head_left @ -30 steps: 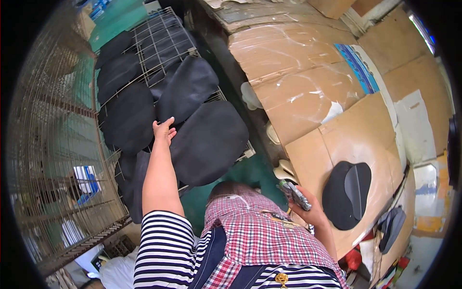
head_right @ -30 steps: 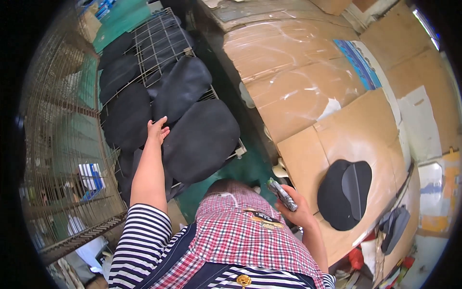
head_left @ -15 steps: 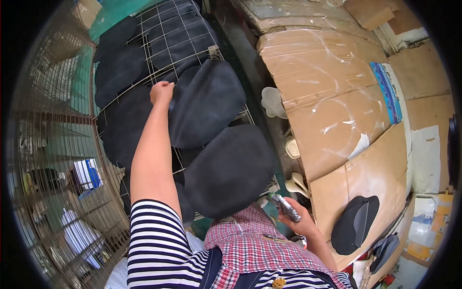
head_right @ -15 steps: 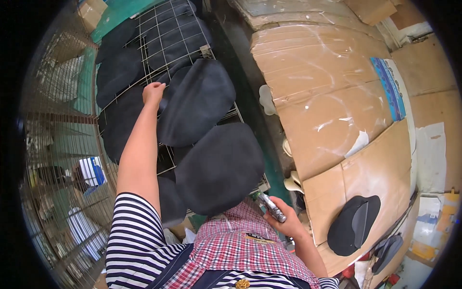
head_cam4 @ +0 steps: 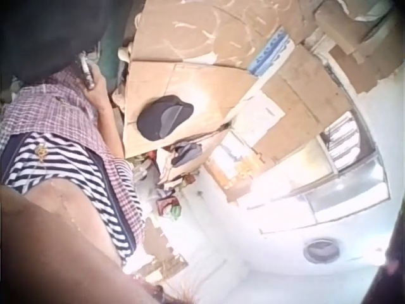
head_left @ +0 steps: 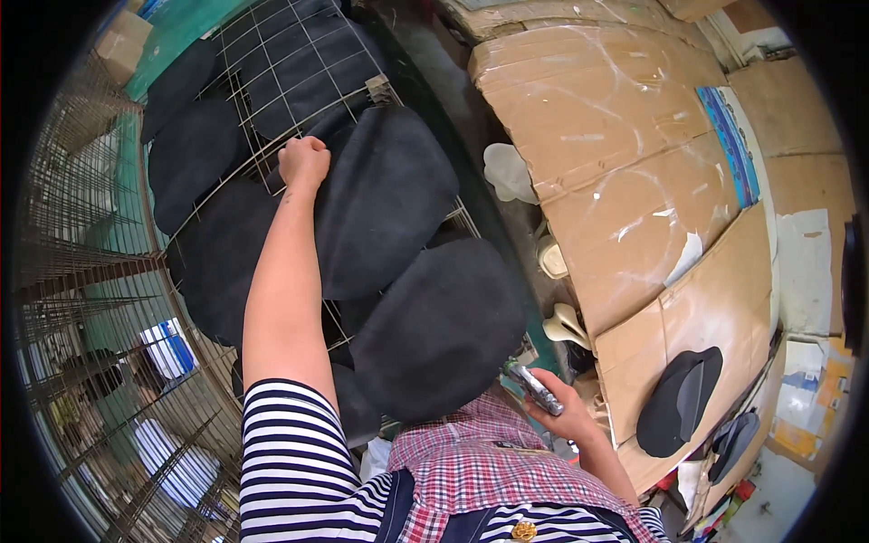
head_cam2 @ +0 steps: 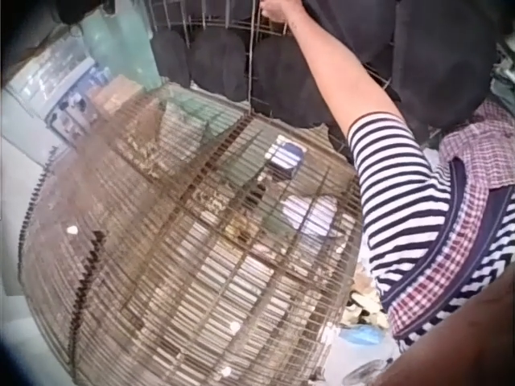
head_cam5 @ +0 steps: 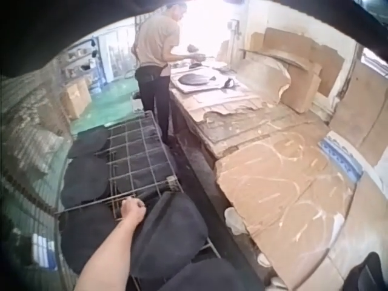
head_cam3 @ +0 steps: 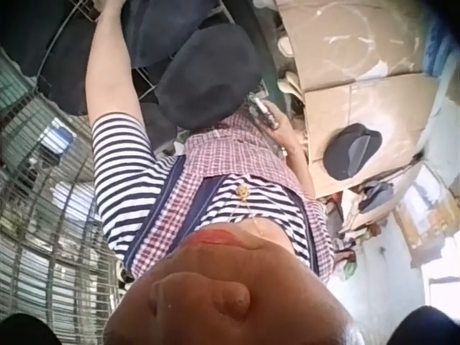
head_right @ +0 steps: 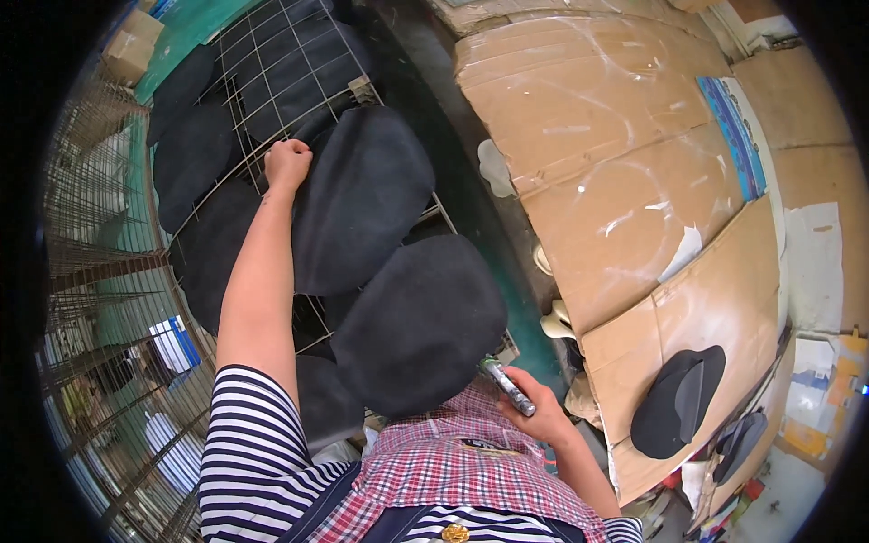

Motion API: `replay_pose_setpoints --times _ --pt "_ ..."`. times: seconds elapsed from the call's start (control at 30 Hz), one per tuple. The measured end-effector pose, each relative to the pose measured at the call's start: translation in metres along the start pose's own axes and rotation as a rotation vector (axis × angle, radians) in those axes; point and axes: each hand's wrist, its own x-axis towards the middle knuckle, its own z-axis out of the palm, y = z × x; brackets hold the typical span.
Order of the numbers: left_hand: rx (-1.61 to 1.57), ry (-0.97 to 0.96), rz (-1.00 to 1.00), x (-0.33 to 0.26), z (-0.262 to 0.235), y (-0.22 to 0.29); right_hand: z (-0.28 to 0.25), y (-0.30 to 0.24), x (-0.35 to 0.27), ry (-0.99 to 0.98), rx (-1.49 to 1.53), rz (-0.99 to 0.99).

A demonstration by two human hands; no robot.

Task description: The recorder uses a spray gun to apply adhesive to black seat covers and then organizes them on a storage rack.

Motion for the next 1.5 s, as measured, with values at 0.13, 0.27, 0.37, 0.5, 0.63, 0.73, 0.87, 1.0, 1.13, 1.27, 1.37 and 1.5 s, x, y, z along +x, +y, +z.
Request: replay_pose_setpoints --times 0.13,0.27,0.37,0.5,0.63,0.73,0.87,1.0,1.13,1.27,1.37,1.5 --pt "-0.39 -0.006 -0.238 0.01 -0.02 -0.008 0.002 -0.001 -0.005 0.009 -0.023 -0.004" --pt "-0.389 0.008 -0.173 0.019 0.004 -0.026 0.004 -0.002 -0.004 0.004 0.0 0.023" --pt "-0.422 -0.004 -0.291 0.023 0.005 -0.024 0.004 0.002 -0.004 0.018 -0.06 0.032" --pt "-0.53 0.08 -0.512 0.034 0.0 -0.056 0.008 0.006 -0.003 0.029 -0.051 0.009" --pt "-0.602 0.073 -0.631 0.038 -0.009 -0.067 0.01 0.008 -0.004 0.01 -0.058 0.052" --pt "-1.004 0.008 -0.685 0.04 -0.021 -0.06 0.011 0.009 -0.005 0.046 -0.083 0.003" --pt "-1.221 -0.032 -0.735 0.034 -0.038 -0.04 0.011 0.015 -0.012 0.066 -0.073 -0.008" --pt "-1.287 0.001 -0.701 0.022 -0.04 -0.045 0.005 0.016 -0.032 0.088 -0.054 0.014" --pt "-1.387 -0.08 -0.622 -0.016 -0.029 -0.033 -0.006 0.025 -0.054 0.127 -0.055 -0.064" --pt "-1.415 -0.015 -0.601 -0.088 -0.022 0.025 -0.024 0.038 -0.098 0.285 -0.028 -0.087" --pt "-1.457 -0.143 -0.512 -0.155 -0.022 0.09 -0.042 0.056 -0.16 0.426 0.053 -0.14" --pt "-1.506 -0.352 -0.451 -0.247 -0.018 0.175 -0.058 0.098 -0.272 0.733 0.135 -0.11"
